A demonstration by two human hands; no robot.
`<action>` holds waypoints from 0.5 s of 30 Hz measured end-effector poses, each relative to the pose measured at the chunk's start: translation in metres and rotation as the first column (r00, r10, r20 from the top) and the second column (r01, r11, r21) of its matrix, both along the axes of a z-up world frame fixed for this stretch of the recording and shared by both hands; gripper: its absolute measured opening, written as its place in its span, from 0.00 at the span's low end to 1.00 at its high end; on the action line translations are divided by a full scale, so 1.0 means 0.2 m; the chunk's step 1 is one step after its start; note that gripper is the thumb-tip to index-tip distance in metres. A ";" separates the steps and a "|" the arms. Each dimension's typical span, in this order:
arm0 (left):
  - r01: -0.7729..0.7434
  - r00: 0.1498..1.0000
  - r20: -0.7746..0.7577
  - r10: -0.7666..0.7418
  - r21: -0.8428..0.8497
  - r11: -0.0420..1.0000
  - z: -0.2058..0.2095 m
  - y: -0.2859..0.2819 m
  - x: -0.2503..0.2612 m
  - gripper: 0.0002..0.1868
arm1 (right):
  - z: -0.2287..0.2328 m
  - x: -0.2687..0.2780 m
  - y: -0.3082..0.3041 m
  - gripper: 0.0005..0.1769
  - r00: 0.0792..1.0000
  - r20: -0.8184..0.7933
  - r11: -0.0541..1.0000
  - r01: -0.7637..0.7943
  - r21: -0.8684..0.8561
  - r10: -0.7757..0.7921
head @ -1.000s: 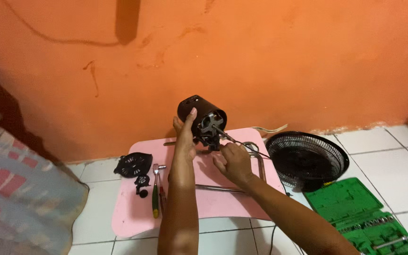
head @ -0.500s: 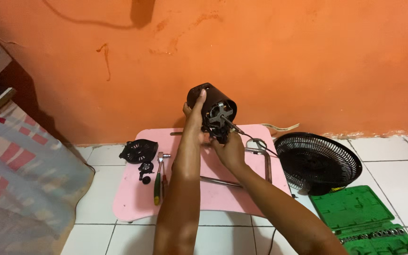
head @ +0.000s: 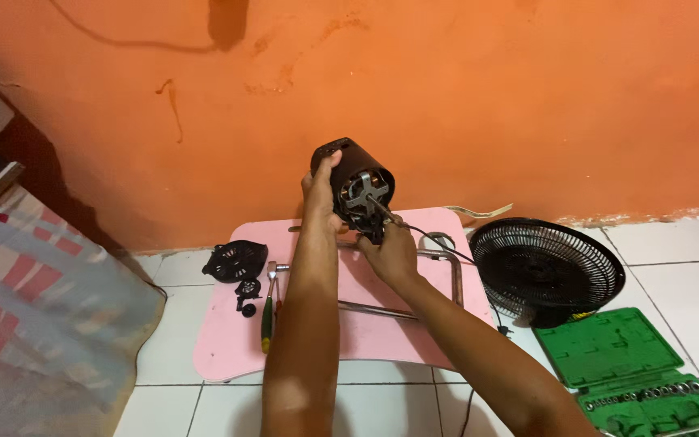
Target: The person disassembles a fan motor, removes the fan blade, and uses a screwdriver to adjust internal components. They plug the motor into a wall socket to test it, then continue adjusting the motor housing and shaft.
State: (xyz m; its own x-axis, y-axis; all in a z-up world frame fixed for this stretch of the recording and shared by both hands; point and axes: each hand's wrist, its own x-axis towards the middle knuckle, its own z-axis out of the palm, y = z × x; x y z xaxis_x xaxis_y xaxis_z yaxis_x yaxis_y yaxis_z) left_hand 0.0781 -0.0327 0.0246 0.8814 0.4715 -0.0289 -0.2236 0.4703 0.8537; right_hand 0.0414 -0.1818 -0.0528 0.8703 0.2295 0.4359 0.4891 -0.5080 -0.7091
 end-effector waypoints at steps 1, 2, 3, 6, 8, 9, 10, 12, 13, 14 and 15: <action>0.012 1.000 0.016 -0.012 -0.013 1.000 -0.01 0.00 0.01 0.29 | 0.00 0.00 -0.01 0.21 0.999 -0.047 1.000 0.008 -0.026 -0.009; 0.005 1.000 0.015 -0.004 -0.015 1.000 0.00 0.01 0.01 0.28 | 0.01 0.00 0.01 0.22 0.996 -0.091 0.999 0.010 -0.047 -0.014; -0.003 1.000 0.014 0.003 -0.017 1.000 0.00 0.02 0.01 0.27 | 0.01 0.00 0.01 0.21 0.998 -0.057 0.999 0.012 -0.034 -0.014; 0.026 0.999 -0.041 -0.027 -0.012 1.000 0.03 0.03 0.01 0.29 | 0.03 -0.02 0.02 0.20 0.999 -0.038 1.000 0.021 -0.005 -0.021; 0.040 0.994 -0.099 -0.039 0.006 0.999 0.05 0.02 -0.01 0.33 | 0.04 -0.03 0.01 0.21 0.991 -0.136 1.000 0.020 -0.001 -0.020; 0.034 0.992 -0.126 -0.031 0.024 0.999 0.06 0.02 -0.01 0.35 | 0.04 -0.04 0.00 0.20 0.995 -0.100 1.000 0.005 -0.001 -0.005; 0.031 0.989 -0.149 -0.024 0.041 0.999 0.08 0.02 -0.01 0.38 | 0.05 -0.04 0.00 0.20 0.998 -0.062 1.000 -0.008 -0.002 0.008; 0.067 0.984 -0.171 -0.048 0.105 0.992 0.11 0.02 -0.02 0.43 | 0.06 -0.04 -0.01 0.21 0.998 -0.068 1.000 -0.013 -0.010 0.012; 0.087 0.981 -0.184 -0.060 0.138 0.987 0.12 0.01 -0.03 0.46 | 0.07 -0.05 -0.02 0.22 0.994 -0.112 1.000 -0.004 -0.016 0.002; 0.072 0.979 -0.200 -0.044 0.134 0.988 0.13 0.01 -0.04 0.47 | 0.07 -0.05 -0.01 0.23 0.987 -0.158 1.000 -0.003 -0.021 0.000; 0.057 0.976 -0.215 -0.028 0.130 0.990 0.14 0.02 -0.05 0.48 | 0.07 -0.06 -0.01 0.24 0.992 -0.128 1.000 -0.003 -0.008 0.002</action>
